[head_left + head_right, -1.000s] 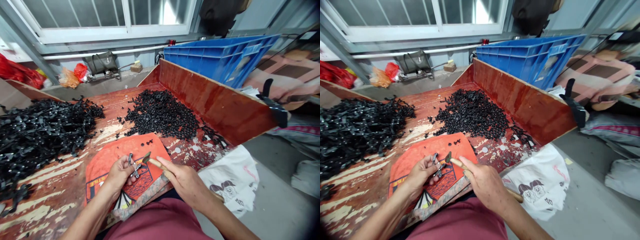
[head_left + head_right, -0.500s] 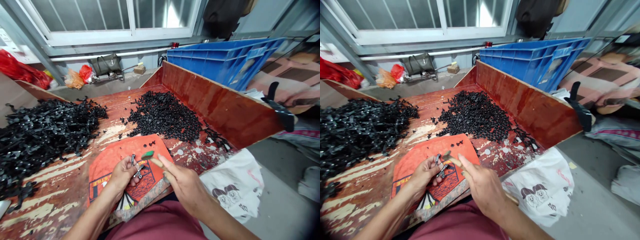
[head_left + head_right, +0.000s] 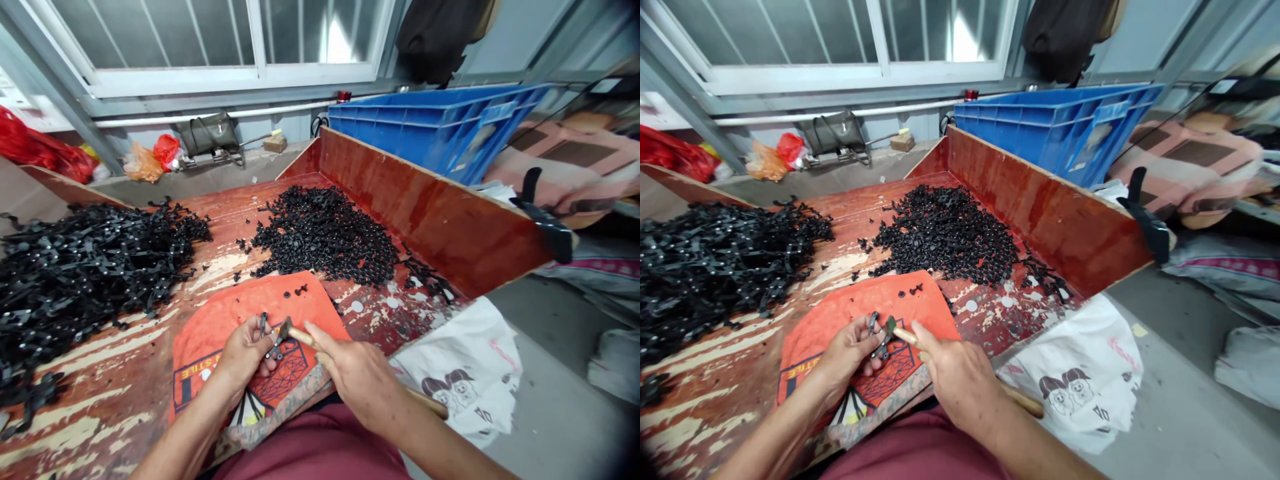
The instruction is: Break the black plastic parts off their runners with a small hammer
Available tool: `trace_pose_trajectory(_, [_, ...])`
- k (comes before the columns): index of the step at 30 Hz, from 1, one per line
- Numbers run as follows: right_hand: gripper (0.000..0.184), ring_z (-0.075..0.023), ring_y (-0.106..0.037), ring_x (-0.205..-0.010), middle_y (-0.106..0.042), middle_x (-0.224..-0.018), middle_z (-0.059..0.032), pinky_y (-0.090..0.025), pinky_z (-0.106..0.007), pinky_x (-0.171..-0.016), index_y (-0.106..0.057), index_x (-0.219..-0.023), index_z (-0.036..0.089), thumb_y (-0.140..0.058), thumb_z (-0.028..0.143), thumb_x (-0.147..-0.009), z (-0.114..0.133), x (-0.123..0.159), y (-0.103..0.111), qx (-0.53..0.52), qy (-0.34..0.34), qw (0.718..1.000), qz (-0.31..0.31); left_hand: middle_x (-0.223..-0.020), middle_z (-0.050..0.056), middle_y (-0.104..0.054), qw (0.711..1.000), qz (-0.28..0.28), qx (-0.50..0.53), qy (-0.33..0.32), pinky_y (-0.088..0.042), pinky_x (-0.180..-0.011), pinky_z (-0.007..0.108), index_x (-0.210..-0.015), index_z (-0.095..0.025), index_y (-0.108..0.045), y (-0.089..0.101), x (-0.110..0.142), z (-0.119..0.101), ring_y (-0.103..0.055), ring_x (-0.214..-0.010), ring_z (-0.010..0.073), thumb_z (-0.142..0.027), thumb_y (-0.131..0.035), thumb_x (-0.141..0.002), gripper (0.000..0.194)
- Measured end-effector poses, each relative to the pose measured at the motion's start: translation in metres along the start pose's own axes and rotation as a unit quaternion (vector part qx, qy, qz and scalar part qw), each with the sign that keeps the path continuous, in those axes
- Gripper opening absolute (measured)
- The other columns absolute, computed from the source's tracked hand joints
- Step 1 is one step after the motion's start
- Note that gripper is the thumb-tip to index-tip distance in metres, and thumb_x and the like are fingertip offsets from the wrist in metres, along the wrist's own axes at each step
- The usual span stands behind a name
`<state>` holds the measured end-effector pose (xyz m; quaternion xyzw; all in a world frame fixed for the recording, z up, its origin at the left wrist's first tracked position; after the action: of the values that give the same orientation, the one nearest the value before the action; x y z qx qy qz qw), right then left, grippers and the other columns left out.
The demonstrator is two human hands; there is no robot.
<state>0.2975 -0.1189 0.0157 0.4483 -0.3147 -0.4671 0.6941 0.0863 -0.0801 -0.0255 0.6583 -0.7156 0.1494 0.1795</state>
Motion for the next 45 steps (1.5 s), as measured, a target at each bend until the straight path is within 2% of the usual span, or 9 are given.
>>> trace_pose_trajectory(4, [0.051,-0.0192,-0.074,-0.079,-0.078,-0.097,0.0003,-0.053,-0.027,-0.070,-0.042,-0.148,0.036,-0.046,0.025,-0.098,-0.003,-0.003,0.002,-0.049,-0.008,0.999,-0.008,-0.054,-0.008,-0.059,1.000,-0.007,0.002,-0.027,-0.044,-0.042,0.020,-0.117,-0.023,-0.039,0.010,0.004,-0.007,-0.056,-0.042,0.0136,-0.041,-0.072,-0.071,0.060])
trace_pose_trajectory(7, [0.049,-0.0178,-0.073,-0.082,-0.078,-0.102,0.0023,-0.053,-0.026,-0.072,-0.044,-0.146,0.040,-0.045,0.026,-0.099,-0.005,-0.003,0.004,-0.081,0.001,0.997,-0.007,-0.063,-0.006,-0.061,0.991,0.022,-0.096,-0.086,-0.045,-0.049,0.022,-0.132,-0.028,-0.041,0.018,0.009,-0.019,-0.061,-0.053,0.0165,-0.028,-0.070,-0.071,0.067])
trace_pose_trajectory(10, [0.048,-0.0187,-0.073,-0.080,-0.078,-0.098,0.0018,-0.053,-0.025,-0.070,-0.048,-0.144,0.039,-0.047,0.027,-0.098,-0.007,-0.003,0.004,-0.090,0.001,0.996,-0.008,-0.074,0.001,-0.069,0.963,0.088,-0.224,-0.119,-0.046,-0.062,0.024,-0.107,-0.028,-0.067,0.020,0.011,-0.030,-0.066,-0.075,0.0222,-0.021,-0.069,-0.072,0.036])
trace_pose_trajectory(13, [0.048,-0.0187,-0.073,-0.078,-0.078,-0.100,0.0015,-0.053,-0.025,-0.069,-0.047,-0.145,0.038,-0.046,0.026,-0.099,-0.011,-0.002,0.006,-0.114,-0.003,0.993,-0.015,-0.073,0.001,-0.069,0.951,0.120,-0.259,-0.120,-0.044,-0.065,0.023,-0.083,-0.025,-0.070,0.020,0.007,-0.038,-0.064,-0.076,0.0218,-0.021,-0.069,-0.071,0.013])
trace_pose_trajectory(17, [0.048,-0.0176,-0.074,-0.082,-0.072,-0.120,0.0019,-0.054,-0.026,-0.074,-0.043,-0.146,0.042,-0.038,0.025,-0.102,-0.021,0.001,0.008,-0.153,-0.017,0.987,-0.041,-0.061,-0.002,-0.061,0.978,0.108,-0.138,-0.110,-0.041,-0.058,0.022,-0.078,-0.021,-0.061,0.022,-0.006,-0.057,-0.055,-0.058,0.0140,-0.031,-0.072,-0.071,0.017])
trace_pose_trajectory(21, [0.048,-0.0198,-0.074,-0.085,-0.074,-0.115,0.0003,-0.055,-0.028,-0.075,-0.045,-0.145,0.040,-0.042,0.025,-0.100,-0.031,0.001,0.001,-0.119,-0.033,0.991,-0.056,-0.053,-0.004,-0.058,0.995,0.036,-0.033,-0.081,-0.039,-0.049,0.020,-0.083,-0.019,-0.056,0.019,-0.033,-0.074,-0.053,-0.048,0.0111,-0.039,-0.078,-0.066,0.035])
trace_pose_trajectory(28, [0.050,-0.0209,-0.074,-0.081,-0.078,-0.102,-0.0005,-0.055,-0.031,-0.073,-0.044,-0.147,0.037,-0.045,0.023,-0.099,-0.029,-0.001,-0.007,-0.076,-0.043,0.996,-0.036,-0.050,-0.003,-0.059,0.998,0.020,0.035,-0.037,-0.031,-0.035,0.015,-0.079,-0.017,-0.054,0.006,-0.075,-0.060,-0.051,-0.039,0.0089,-0.036,-0.082,-0.056,0.040])
trace_pose_trajectory(39, [0.050,-0.0217,-0.074,-0.077,-0.078,-0.098,-0.0016,-0.056,-0.033,-0.069,-0.044,-0.147,0.035,-0.045,0.023,-0.098,-0.030,-0.003,-0.010,-0.059,-0.042,0.997,-0.026,-0.048,-0.005,-0.059,0.999,0.009,0.027,-0.046,-0.036,-0.033,0.016,-0.079,-0.018,-0.053,0.000,-0.078,-0.048,-0.051,-0.036,0.0089,-0.035,-0.080,-0.062,0.037])
trace_pose_trajectory(45, [0.050,-0.0195,-0.074,-0.084,-0.077,-0.106,0.0001,-0.058,-0.030,-0.075,-0.042,-0.147,0.039,-0.043,0.023,-0.100,-0.031,-0.011,0.009,-0.106,-0.028,0.993,-0.036,-0.047,-0.005,-0.059,0.999,-0.002,0.031,-0.040,-0.035,-0.032,0.016,-0.081,-0.018,-0.052,0.000,-0.076,-0.045,-0.050,-0.034,0.0092,-0.036,-0.079,-0.063,0.037])
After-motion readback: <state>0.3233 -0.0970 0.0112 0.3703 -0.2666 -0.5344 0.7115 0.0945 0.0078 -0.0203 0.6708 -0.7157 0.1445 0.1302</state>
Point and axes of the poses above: each hand's wrist, its own x-axis away from the middle knuckle, its own y-axis out of the back of the hand, z = x × y, the point moved 2 cm from there along -x, towards the middle knuckle
